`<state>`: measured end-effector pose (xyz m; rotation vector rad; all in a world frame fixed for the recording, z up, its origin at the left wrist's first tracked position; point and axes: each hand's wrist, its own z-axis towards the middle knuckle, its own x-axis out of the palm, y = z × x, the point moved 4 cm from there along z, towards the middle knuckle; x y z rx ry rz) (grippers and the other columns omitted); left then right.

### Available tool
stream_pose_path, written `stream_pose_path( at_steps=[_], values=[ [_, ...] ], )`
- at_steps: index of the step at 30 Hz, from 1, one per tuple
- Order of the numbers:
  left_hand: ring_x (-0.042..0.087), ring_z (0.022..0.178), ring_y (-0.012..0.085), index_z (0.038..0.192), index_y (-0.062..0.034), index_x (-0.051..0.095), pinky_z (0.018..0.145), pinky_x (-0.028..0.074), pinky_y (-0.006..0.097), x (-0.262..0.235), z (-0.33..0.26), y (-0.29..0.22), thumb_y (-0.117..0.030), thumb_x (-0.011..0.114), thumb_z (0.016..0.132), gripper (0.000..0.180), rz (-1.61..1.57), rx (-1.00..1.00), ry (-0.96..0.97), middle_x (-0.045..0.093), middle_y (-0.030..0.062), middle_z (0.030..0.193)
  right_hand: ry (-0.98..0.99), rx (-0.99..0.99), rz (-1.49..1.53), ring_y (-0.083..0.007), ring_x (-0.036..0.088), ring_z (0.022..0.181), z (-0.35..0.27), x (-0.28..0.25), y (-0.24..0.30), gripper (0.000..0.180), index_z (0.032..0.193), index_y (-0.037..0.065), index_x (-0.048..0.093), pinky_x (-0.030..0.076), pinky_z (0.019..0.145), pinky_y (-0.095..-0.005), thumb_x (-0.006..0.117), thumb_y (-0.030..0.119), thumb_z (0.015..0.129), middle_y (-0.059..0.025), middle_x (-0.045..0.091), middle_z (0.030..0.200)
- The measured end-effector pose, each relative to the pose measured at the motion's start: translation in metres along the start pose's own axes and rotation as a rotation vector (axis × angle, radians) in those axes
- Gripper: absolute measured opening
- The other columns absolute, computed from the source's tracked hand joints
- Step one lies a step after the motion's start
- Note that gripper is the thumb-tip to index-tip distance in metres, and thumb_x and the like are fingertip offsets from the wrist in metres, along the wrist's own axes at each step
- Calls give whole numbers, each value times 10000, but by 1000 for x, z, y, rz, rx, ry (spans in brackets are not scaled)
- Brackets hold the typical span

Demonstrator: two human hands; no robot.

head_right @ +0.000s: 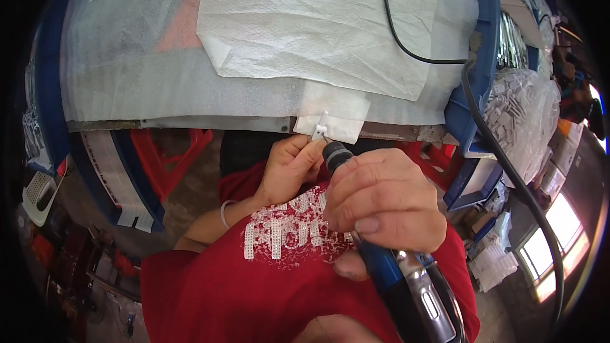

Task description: Using a rotary tool to polish or debur small hardware components at a workbench.

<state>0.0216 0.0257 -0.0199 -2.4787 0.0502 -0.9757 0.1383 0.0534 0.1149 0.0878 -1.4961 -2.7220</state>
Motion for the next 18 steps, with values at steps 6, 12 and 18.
stream_pose_path(
  at_steps=[6,12,18],
  values=[
    [397,477,19,847,-16,622,432,311,185,-3,2,2,-182,534,945,212,6,60,8,471,-50,576,-36,-11,-18,-240,601,529,-6,2,5,497,1071,-7,412,513,471,-348,751,123,732,-142,588,682],
    [393,468,18,831,-23,621,423,306,186,-4,1,1,-194,532,947,225,-3,92,10,466,-53,567,36,16,-4,-249,610,556,-3,4,4,500,1083,-9,431,518,508,-364,754,105,718,-143,590,684],
    [386,461,18,802,-24,615,419,298,189,-2,2,5,-198,541,944,236,-46,52,31,468,-54,568,25,29,36,-249,611,548,1,4,1,459,1029,-10,456,514,493,-361,757,97,700,-141,595,686]
  ],
)
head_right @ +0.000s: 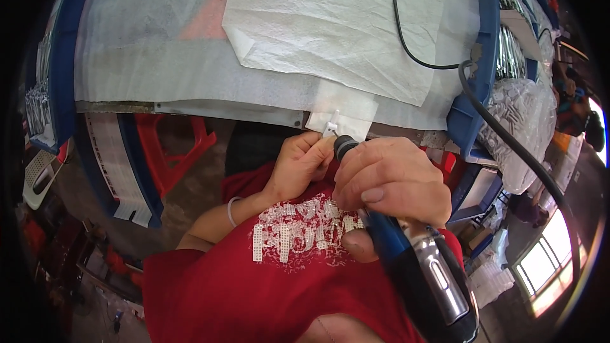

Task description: Using a rotary tool to polish or debur small hardware components at a workbench.

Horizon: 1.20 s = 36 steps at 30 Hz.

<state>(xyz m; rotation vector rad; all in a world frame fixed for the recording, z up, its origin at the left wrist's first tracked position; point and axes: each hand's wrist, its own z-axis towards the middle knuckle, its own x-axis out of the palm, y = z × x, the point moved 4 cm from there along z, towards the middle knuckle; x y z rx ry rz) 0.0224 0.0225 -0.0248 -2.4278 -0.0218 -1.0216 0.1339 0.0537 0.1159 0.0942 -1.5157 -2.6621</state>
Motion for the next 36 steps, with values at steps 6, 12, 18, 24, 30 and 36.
stream_pose_path(
  at_steps=[6,12,18,24,30,36],
  values=[
    [386,470,16,741,-31,598,418,294,195,1,-2,3,-191,552,937,257,-23,-1,21,469,-53,570,117,2,-121,-184,581,506,7,5,4,419,1049,28,395,473,455,-292,687,233,829,-85,573,676],
    [384,460,25,842,-14,619,418,305,195,-5,1,0,-202,536,945,229,-20,17,36,465,-47,587,-28,24,-39,-185,563,551,-8,-5,-2,439,1091,48,402,470,541,-321,679,259,824,-68,545,690],
    [442,502,40,980,3,607,456,356,188,3,-3,-16,-268,458,980,310,113,-28,177,519,-17,672,-389,216,-121,-201,565,623,-17,-24,30,554,1127,24,384,482,608,-332,743,267,783,-83,551,723],
    [548,643,79,1167,18,573,604,456,215,8,-57,-75,-177,428,984,303,558,98,391,505,46,866,-421,575,-145,-120,559,640,-48,-36,12,492,1112,13,448,444,590,-239,712,52,700,-72,600,715],
    [517,758,89,1231,-9,541,674,467,214,12,-100,-211,24,505,896,338,857,474,60,542,40,956,-435,590,-71,-102,540,619,-60,-35,4,477,1105,18,437,420,559,-224,689,-7,701,-60,589,700],
    [501,736,49,1059,-18,570,650,434,196,-21,-15,-388,-43,568,879,181,1099,1002,-172,564,-12,838,-409,635,-54,-99,547,611,-47,-30,4,480,1097,41,453,432,554,-227,699,-1,687,-61,595,695]
  ],
)
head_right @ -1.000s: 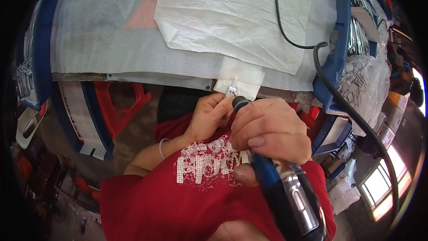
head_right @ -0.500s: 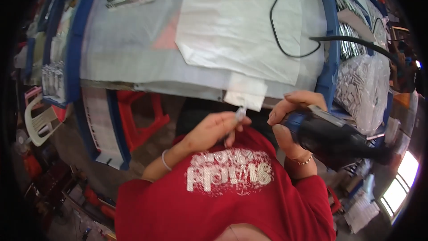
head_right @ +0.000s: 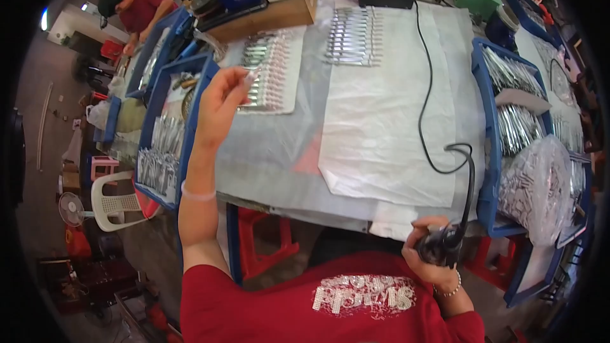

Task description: Using a rotary tool to polish or debur small hardware components at a workbench.

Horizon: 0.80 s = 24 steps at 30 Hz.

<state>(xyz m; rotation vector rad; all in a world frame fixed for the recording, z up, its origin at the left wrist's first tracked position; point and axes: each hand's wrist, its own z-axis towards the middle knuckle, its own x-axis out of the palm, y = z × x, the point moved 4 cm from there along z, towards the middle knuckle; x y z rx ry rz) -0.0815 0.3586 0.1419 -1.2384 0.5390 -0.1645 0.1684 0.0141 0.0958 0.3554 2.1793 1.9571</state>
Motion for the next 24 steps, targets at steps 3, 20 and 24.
stream_pose_path(
  at_steps=[3,20,24],
  values=[
    [501,724,61,1024,-20,587,661,429,204,-21,87,53,-75,590,868,165,121,36,70,578,-11,813,-1,16,16,-108,562,621,0,0,2,494,1102,42,461,440,558,-233,711,6,677,-77,610,702],
    [622,783,164,931,-27,688,738,477,276,-28,223,166,-77,651,762,180,430,-49,510,680,93,849,-93,189,-73,-148,565,577,31,-6,15,519,1052,38,414,442,576,-248,736,87,649,-82,580,644],
    [628,800,197,921,-39,700,740,479,291,-29,224,158,-80,656,755,177,545,67,525,669,104,855,-152,103,-37,-150,567,583,33,-7,8,530,1052,38,414,444,574,-250,751,102,648,-79,577,648]
  ],
)
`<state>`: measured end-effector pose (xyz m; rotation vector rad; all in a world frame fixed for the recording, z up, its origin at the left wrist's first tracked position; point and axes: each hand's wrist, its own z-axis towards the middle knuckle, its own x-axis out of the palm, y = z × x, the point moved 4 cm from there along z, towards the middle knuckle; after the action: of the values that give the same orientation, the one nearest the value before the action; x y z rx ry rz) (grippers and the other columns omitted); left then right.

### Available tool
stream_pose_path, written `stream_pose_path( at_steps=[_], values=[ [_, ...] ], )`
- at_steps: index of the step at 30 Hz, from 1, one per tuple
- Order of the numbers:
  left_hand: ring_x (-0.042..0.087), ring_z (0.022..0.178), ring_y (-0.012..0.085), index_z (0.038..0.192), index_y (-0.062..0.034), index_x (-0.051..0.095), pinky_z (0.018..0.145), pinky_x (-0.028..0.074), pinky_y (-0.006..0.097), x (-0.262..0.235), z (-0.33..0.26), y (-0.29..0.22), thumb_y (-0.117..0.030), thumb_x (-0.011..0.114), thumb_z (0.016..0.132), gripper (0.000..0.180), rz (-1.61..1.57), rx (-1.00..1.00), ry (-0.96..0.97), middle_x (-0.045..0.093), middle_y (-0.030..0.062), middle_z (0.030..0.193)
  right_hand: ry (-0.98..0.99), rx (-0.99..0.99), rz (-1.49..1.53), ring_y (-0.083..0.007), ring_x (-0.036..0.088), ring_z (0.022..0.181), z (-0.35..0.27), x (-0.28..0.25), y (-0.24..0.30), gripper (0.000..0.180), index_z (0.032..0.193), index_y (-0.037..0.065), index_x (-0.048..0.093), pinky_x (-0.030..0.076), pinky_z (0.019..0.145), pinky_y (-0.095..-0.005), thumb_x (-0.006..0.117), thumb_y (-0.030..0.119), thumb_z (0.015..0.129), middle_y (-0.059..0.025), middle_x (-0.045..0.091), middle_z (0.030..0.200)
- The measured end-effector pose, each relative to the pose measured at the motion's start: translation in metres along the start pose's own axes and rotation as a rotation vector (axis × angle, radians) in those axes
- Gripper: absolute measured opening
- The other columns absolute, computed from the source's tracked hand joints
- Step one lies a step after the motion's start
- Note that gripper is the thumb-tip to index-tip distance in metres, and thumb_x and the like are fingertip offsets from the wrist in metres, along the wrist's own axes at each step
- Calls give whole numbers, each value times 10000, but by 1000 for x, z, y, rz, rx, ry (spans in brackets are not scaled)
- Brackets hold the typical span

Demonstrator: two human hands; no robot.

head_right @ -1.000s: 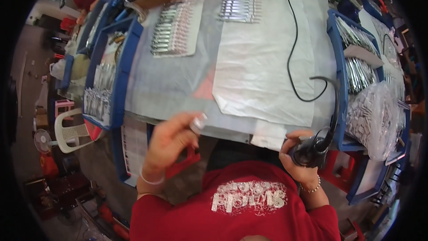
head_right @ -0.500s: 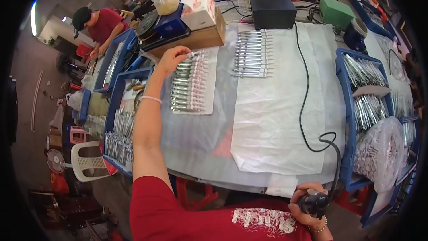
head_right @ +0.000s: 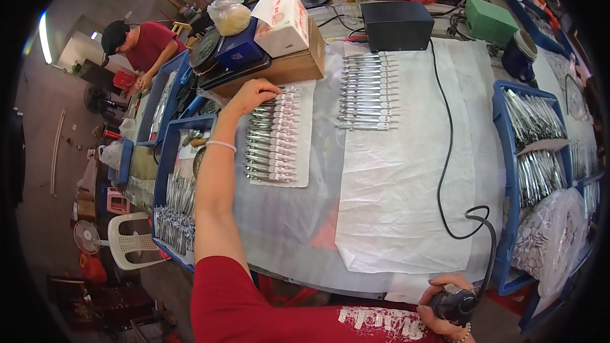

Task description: Using a rotary tool to polish or debur small hardware components at a workbench.

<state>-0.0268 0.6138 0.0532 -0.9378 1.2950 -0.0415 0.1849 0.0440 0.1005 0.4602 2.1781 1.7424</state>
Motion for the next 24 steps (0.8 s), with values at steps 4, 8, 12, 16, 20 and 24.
stream_pose_path(
  at_steps=[4,8,12,16,20,24],
  values=[
    [599,813,185,909,-28,691,755,462,280,1,-4,-9,-42,624,779,147,27,-31,-83,638,82,877,30,129,22,-151,568,592,2,1,7,526,1054,42,415,445,575,-250,744,91,646,-79,578,654],
    [604,827,226,952,-23,671,767,466,296,1,-4,-10,-41,608,787,178,140,33,-175,635,97,889,44,151,72,-151,569,595,1,4,5,530,1056,41,422,448,578,-250,742,72,634,-85,583,659],
    [595,914,336,975,-31,658,814,469,381,4,-9,-5,-36,541,806,205,230,83,-173,632,141,987,55,175,72,-152,572,597,1,8,11,530,1051,37,432,449,574,-249,745,61,624,-85,582,661],
    [596,954,333,1049,-35,636,838,469,358,16,-24,-17,-26,495,847,247,341,98,-186,624,138,1056,49,201,69,-148,573,596,2,7,10,522,1049,36,439,449,573,-248,743,63,626,-85,585,663],
    [574,1042,341,1116,-49,607,882,460,369,20,-37,-33,-13,456,854,305,397,77,-236,594,140,1168,27,92,92,-130,597,608,4,6,6,491,1056,12,498,459,577,-231,754,18,637,-107,617,673],
    [569,1061,346,1127,-50,603,901,454,373,19,-40,-30,-10,448,860,312,436,99,-254,588,151,1185,55,115,113,-132,603,615,6,11,7,490,1049,2,499,465,577,-235,752,10,629,-109,617,668]
  ],
)
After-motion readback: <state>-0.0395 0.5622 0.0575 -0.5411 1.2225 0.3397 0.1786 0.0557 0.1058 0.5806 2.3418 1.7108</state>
